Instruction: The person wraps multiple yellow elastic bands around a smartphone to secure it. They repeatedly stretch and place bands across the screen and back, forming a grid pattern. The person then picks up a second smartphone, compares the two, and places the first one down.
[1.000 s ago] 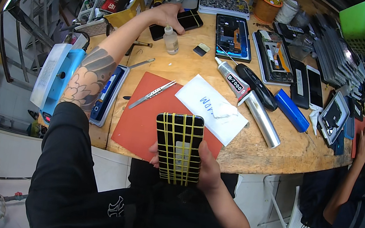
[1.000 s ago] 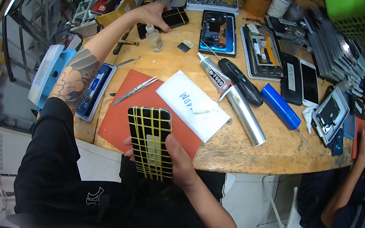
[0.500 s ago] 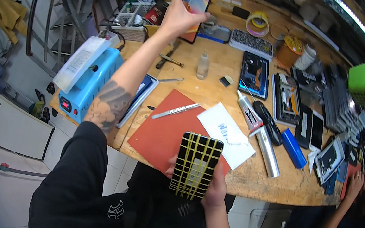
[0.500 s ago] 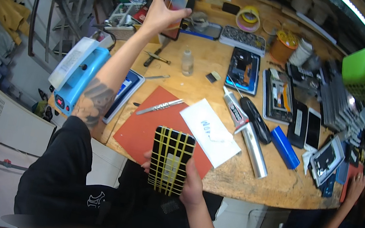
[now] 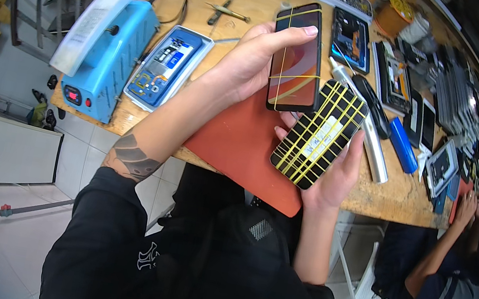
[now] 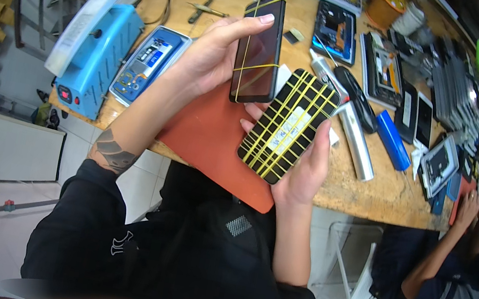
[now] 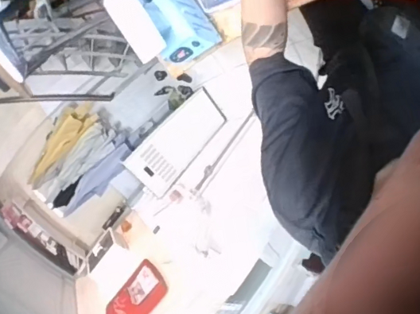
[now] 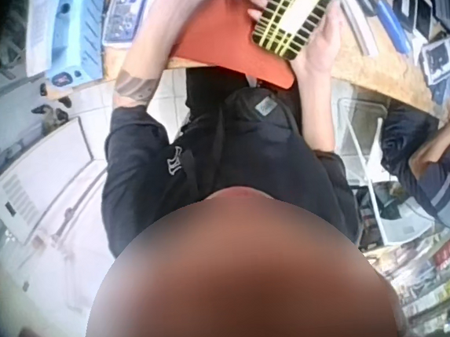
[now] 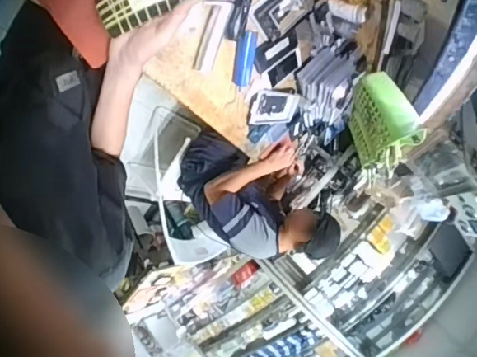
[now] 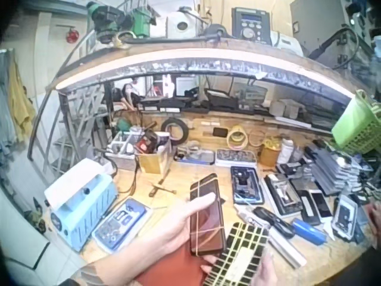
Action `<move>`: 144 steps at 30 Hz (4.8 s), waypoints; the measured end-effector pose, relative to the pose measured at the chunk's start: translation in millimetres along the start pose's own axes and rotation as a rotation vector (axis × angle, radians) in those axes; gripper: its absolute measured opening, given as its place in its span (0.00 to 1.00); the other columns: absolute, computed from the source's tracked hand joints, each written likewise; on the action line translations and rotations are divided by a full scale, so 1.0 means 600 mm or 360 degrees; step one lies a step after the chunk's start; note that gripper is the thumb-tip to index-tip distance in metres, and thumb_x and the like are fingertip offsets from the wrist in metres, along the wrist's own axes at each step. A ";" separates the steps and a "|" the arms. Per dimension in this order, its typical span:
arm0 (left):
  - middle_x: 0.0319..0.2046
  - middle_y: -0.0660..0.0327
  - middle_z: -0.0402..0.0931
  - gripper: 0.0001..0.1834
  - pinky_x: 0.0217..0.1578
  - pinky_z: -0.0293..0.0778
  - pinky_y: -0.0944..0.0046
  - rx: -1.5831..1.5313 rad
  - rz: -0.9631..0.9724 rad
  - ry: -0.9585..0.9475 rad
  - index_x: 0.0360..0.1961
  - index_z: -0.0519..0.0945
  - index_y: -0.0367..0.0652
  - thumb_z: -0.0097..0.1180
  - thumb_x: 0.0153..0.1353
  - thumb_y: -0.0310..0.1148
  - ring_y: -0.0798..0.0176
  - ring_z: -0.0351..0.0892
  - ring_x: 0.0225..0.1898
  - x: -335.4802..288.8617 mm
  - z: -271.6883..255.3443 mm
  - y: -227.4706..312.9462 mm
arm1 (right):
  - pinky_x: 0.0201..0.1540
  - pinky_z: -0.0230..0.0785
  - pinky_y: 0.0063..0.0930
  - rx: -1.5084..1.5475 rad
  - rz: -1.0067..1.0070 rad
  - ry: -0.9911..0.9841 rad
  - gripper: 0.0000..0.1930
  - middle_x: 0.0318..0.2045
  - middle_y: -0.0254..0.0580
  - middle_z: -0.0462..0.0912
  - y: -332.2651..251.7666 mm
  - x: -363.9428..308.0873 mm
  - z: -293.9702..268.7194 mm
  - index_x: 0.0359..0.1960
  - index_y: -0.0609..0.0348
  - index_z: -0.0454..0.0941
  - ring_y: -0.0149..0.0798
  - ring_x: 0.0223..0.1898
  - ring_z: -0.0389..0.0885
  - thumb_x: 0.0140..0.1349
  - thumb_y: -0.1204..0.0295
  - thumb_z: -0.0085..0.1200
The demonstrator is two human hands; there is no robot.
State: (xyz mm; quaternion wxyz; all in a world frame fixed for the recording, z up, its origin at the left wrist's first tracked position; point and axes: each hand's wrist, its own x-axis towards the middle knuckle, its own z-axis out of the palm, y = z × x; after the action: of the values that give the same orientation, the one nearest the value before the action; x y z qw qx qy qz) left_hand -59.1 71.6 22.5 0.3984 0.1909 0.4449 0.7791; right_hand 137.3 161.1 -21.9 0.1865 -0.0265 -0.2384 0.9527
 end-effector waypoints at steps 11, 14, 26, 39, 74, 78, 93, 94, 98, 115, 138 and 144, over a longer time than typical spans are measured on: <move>0.56 0.49 0.78 0.39 0.62 0.75 0.54 0.0456 0.0417 -0.0224 0.68 0.56 0.42 0.66 0.62 0.23 0.57 0.81 0.58 -0.005 0.005 -0.032 | 0.63 0.74 0.63 0.0018 -0.0109 0.0133 0.41 0.65 0.63 0.74 0.002 -0.017 -0.024 0.74 0.66 0.58 0.66 0.61 0.79 0.77 0.39 0.31; 0.57 0.53 0.78 0.33 0.62 0.76 0.57 0.0260 0.0342 -0.0095 0.66 0.61 0.43 0.65 0.64 0.26 0.59 0.80 0.60 -0.005 0.007 -0.023 | 0.61 0.77 0.61 -0.0039 -0.0069 0.0167 0.40 0.64 0.63 0.75 0.004 -0.018 -0.017 0.73 0.66 0.59 0.65 0.60 0.80 0.78 0.40 0.30; 0.61 0.56 0.73 0.24 0.60 0.77 0.56 -0.0049 0.0336 -0.0324 0.71 0.62 0.42 0.45 0.80 0.40 0.61 0.78 0.59 -0.009 0.023 -0.018 | 0.59 0.79 0.59 -0.0059 -0.0124 0.0180 0.37 0.61 0.62 0.77 0.006 -0.014 -0.015 0.71 0.66 0.61 0.63 0.57 0.83 0.79 0.43 0.30; 0.73 0.52 0.57 0.71 0.71 0.65 0.52 0.0770 0.0493 -0.0511 0.80 0.33 0.47 0.75 0.46 0.19 0.54 0.63 0.72 -0.011 0.012 -0.057 | 0.57 0.83 0.51 0.0032 -0.0145 0.0224 0.33 0.58 0.56 0.81 0.000 -0.014 -0.010 0.70 0.63 0.64 0.55 0.53 0.86 0.80 0.46 0.31; 0.72 0.50 0.61 0.37 0.59 0.79 0.42 -0.0113 0.0510 -0.0757 0.81 0.40 0.66 0.16 0.76 0.65 0.39 0.79 0.59 -0.021 0.024 -0.003 | 0.64 0.74 0.54 -0.0079 -0.0020 0.0107 0.31 0.62 0.60 0.77 0.005 -0.011 -0.016 0.69 0.69 0.63 0.58 0.61 0.80 0.80 0.52 0.33; 0.70 0.50 0.64 0.36 0.59 0.79 0.43 -0.0282 0.0383 -0.0941 0.81 0.41 0.66 0.19 0.77 0.63 0.40 0.79 0.59 -0.023 0.016 0.005 | 0.62 0.76 0.53 -0.0056 -0.0026 0.0143 0.29 0.61 0.59 0.78 0.005 -0.010 -0.019 0.69 0.67 0.64 0.55 0.57 0.82 0.80 0.53 0.34; 0.59 0.38 0.75 0.43 0.56 0.81 0.40 -0.0680 0.0119 -0.0963 0.72 0.62 0.33 0.19 0.79 0.62 0.39 0.81 0.57 -0.011 -0.015 0.019 | 0.64 0.75 0.55 -0.0032 0.0014 0.0077 0.33 0.64 0.64 0.74 0.007 -0.009 -0.033 0.71 0.69 0.60 0.59 0.62 0.79 0.80 0.51 0.33; 0.62 0.42 0.74 0.37 0.58 0.80 0.43 -0.0733 0.0078 -0.0993 0.73 0.62 0.35 0.28 0.79 0.56 0.43 0.80 0.59 -0.008 -0.015 0.022 | 0.64 0.74 0.55 -0.0040 0.0010 0.0089 0.33 0.64 0.65 0.74 0.007 -0.009 -0.033 0.71 0.69 0.60 0.60 0.62 0.79 0.80 0.51 0.33; 0.61 0.44 0.77 0.37 0.60 0.78 0.43 -0.0533 0.0048 -0.0498 0.72 0.66 0.36 0.27 0.80 0.55 0.43 0.80 0.60 -0.009 -0.014 0.022 | 0.64 0.75 0.56 -0.0072 -0.0005 0.0081 0.33 0.65 0.66 0.73 0.007 -0.008 -0.032 0.72 0.67 0.59 0.61 0.63 0.78 0.80 0.51 0.34; 0.65 0.38 0.71 0.43 0.60 0.77 0.39 -0.0698 0.0112 -0.0973 0.75 0.61 0.35 0.25 0.78 0.63 0.40 0.79 0.60 0.002 -0.036 0.018 | 0.64 0.75 0.55 -0.0051 0.0019 0.0080 0.32 0.64 0.65 0.74 0.007 -0.007 -0.031 0.71 0.69 0.60 0.60 0.63 0.78 0.80 0.51 0.33; 0.63 0.40 0.73 0.42 0.58 0.79 0.41 -0.0642 0.0239 -0.0739 0.73 0.63 0.34 0.25 0.79 0.62 0.41 0.80 0.58 -0.017 -0.004 0.004 | 0.51 0.84 0.40 -0.0553 -0.0216 0.0277 0.26 0.52 0.50 0.83 0.037 -0.003 0.067 0.63 0.67 0.66 0.42 0.48 0.87 0.65 0.80 0.60; 0.61 0.40 0.76 0.41 0.58 0.80 0.41 -0.0705 0.0179 -0.0721 0.73 0.64 0.34 0.27 0.79 0.61 0.41 0.82 0.56 -0.020 0.006 0.001 | 0.55 0.79 0.33 -0.0669 -0.0328 0.0384 0.25 0.54 0.44 0.83 0.039 0.002 0.058 0.63 0.64 0.69 0.35 0.51 0.85 0.64 0.85 0.60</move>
State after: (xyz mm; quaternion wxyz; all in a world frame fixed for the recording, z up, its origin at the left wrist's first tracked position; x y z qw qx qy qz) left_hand -49.5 63.8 26.0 0.4755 0.2924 0.1532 0.8154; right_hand 123.6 127.0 -1.7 0.3002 -0.1538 -0.4085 0.8482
